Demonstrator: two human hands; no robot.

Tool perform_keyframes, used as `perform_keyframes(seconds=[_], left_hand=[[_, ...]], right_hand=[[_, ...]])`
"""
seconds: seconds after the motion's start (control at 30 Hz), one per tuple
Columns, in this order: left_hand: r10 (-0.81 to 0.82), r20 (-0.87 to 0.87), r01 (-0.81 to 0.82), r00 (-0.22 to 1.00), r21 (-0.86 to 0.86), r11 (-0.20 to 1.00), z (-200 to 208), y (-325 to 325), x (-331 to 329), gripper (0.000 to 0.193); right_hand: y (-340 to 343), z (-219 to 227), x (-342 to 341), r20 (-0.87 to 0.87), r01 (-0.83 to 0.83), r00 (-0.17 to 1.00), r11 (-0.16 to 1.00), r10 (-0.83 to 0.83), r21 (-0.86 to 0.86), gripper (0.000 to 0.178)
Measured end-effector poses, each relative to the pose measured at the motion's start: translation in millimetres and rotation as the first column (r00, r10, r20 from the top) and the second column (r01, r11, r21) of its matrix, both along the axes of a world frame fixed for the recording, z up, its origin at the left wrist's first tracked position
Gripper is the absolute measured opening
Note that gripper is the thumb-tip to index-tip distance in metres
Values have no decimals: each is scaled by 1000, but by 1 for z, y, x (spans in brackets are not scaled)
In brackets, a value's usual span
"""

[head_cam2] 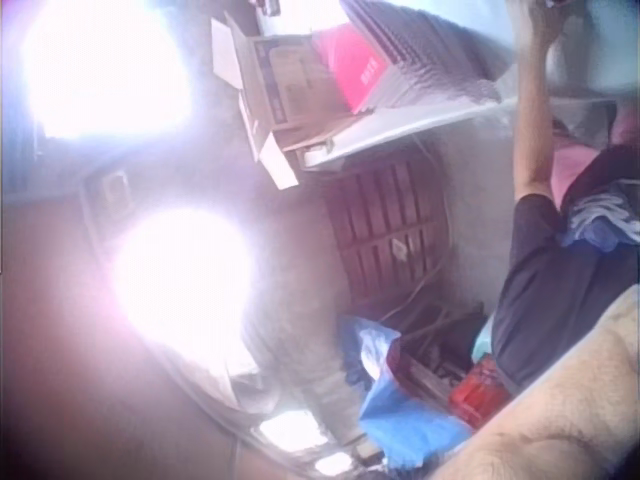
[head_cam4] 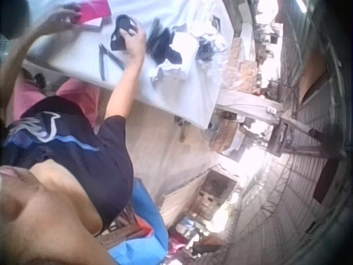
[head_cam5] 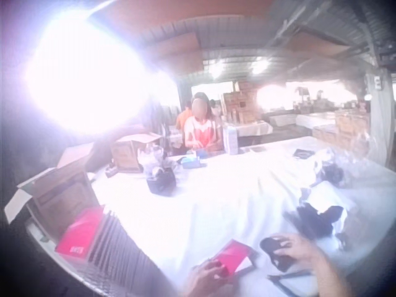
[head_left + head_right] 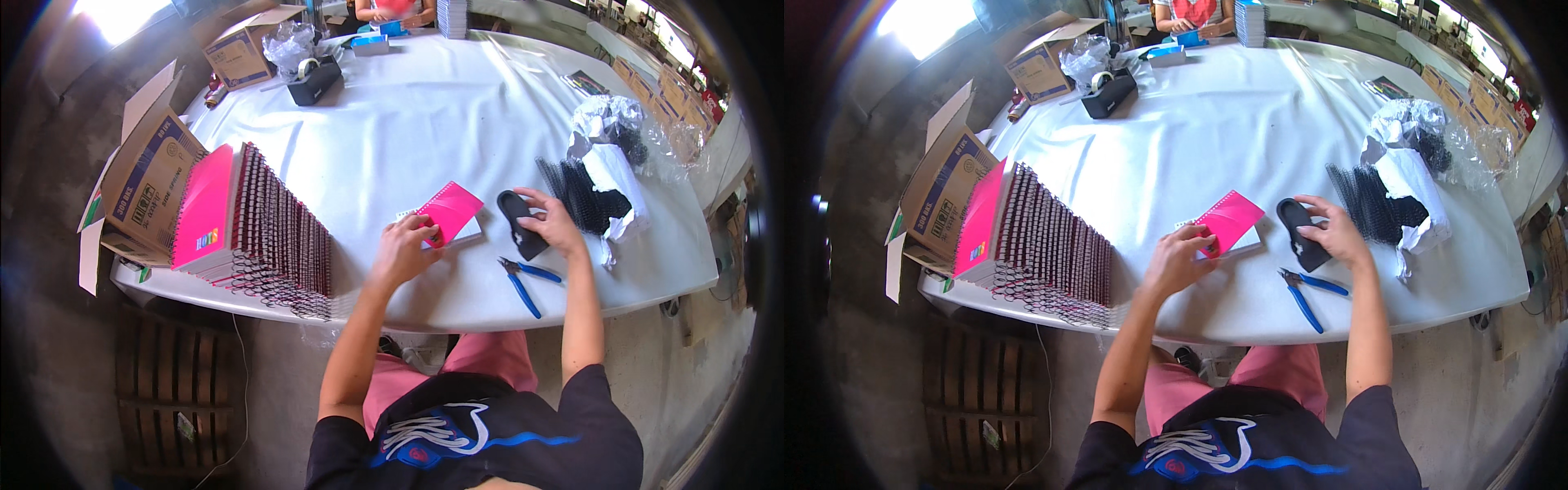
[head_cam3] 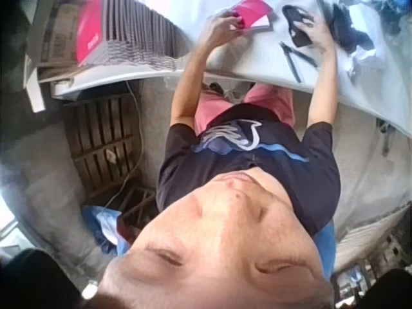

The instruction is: The person assembles spiral notebooks by inserting metal coils through the punched holes of the paper and covers, then using a tool to trim and bend the ends of the wire.

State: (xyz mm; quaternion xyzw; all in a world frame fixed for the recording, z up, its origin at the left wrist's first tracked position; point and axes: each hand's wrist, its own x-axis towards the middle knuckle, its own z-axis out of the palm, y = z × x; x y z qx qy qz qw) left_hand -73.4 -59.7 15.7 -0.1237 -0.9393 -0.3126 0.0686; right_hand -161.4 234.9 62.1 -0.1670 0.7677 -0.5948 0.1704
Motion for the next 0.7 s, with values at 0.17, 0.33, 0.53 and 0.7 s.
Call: perform_keyframes(seconds=[0.17,0.33,0.53,0.7], left_hand=[[11,136,31,991,-302,953,47,3,14,48],[129,-28,-128,991,-460,879,42,43,-4,48],[23,35,-7,999,-397,918,46,33,-25,44],[-15,-34,-1,999,-416,909,44,25,-26,39]], right_hand=[[26,-18,-12,-473,118,868,862,151,492,49],[-17,-1,-32,-556,475,830,567,-34,673,38],[12,-36,-78,-666,670,735,293,-129,682,27],[46,-25,-92,-648,622,761,303,-19,722,17]])
